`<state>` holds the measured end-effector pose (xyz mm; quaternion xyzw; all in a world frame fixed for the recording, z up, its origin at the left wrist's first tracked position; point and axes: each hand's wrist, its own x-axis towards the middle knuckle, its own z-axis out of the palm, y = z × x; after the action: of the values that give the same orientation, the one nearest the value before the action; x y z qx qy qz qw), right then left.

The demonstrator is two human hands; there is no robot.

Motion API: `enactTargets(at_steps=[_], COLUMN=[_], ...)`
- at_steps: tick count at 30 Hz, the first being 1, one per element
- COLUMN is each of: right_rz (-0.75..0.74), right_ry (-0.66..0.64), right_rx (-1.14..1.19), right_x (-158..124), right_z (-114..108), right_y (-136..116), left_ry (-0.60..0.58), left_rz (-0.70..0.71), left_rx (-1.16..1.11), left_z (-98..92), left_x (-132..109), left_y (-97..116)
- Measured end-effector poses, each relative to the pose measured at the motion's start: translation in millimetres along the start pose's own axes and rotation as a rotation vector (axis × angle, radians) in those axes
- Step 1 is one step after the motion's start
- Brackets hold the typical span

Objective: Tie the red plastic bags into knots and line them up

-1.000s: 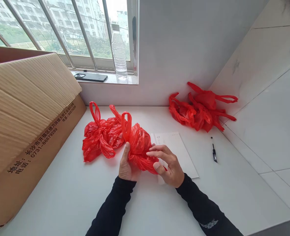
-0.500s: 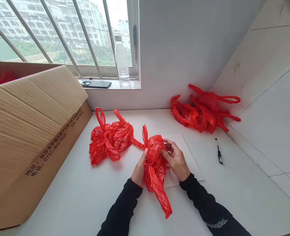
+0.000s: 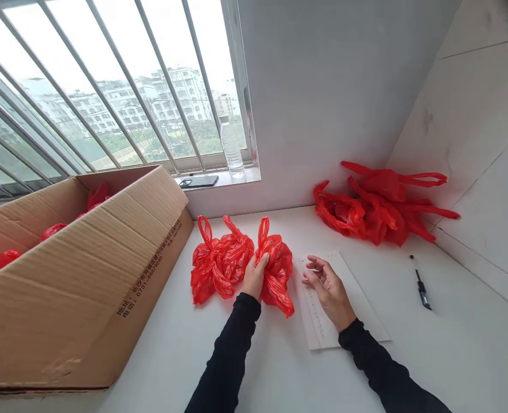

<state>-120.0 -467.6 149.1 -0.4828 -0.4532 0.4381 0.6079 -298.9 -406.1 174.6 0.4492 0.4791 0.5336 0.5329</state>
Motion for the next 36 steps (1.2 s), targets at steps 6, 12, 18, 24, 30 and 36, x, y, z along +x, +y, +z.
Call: enactTargets(at_steps=[6,12,18,24,30,36], right_rz=[-0.002,-0.009,-0.024,-0.035,-0.024,-0.018], right_ry=[0.039,0.070,0.058,0.058,0.042,0.017], right_rx=[-0.004,-0.012,0.017,0.014,0.018,-0.008], right_x=[4,7,9,9,9,8], right_z=[3,5,7,9,8,7], right_y=[-1,-4,-8,-7,-6,-5], left_ry=[0.229,0.149,0.054,0.059,0.281,0.313], left_rz=[0.189,0.425,0.338,0.387,0.399,0.044], left_rx=[0.320,1.116,1.292,1.350,1.600,1.527], left_z=[6.4,11.7,-7.3,-12.4,-16.0,-43.8], left_x=[24,9,34,32,6,13], left_y=[16,4,-8,2,9,9])
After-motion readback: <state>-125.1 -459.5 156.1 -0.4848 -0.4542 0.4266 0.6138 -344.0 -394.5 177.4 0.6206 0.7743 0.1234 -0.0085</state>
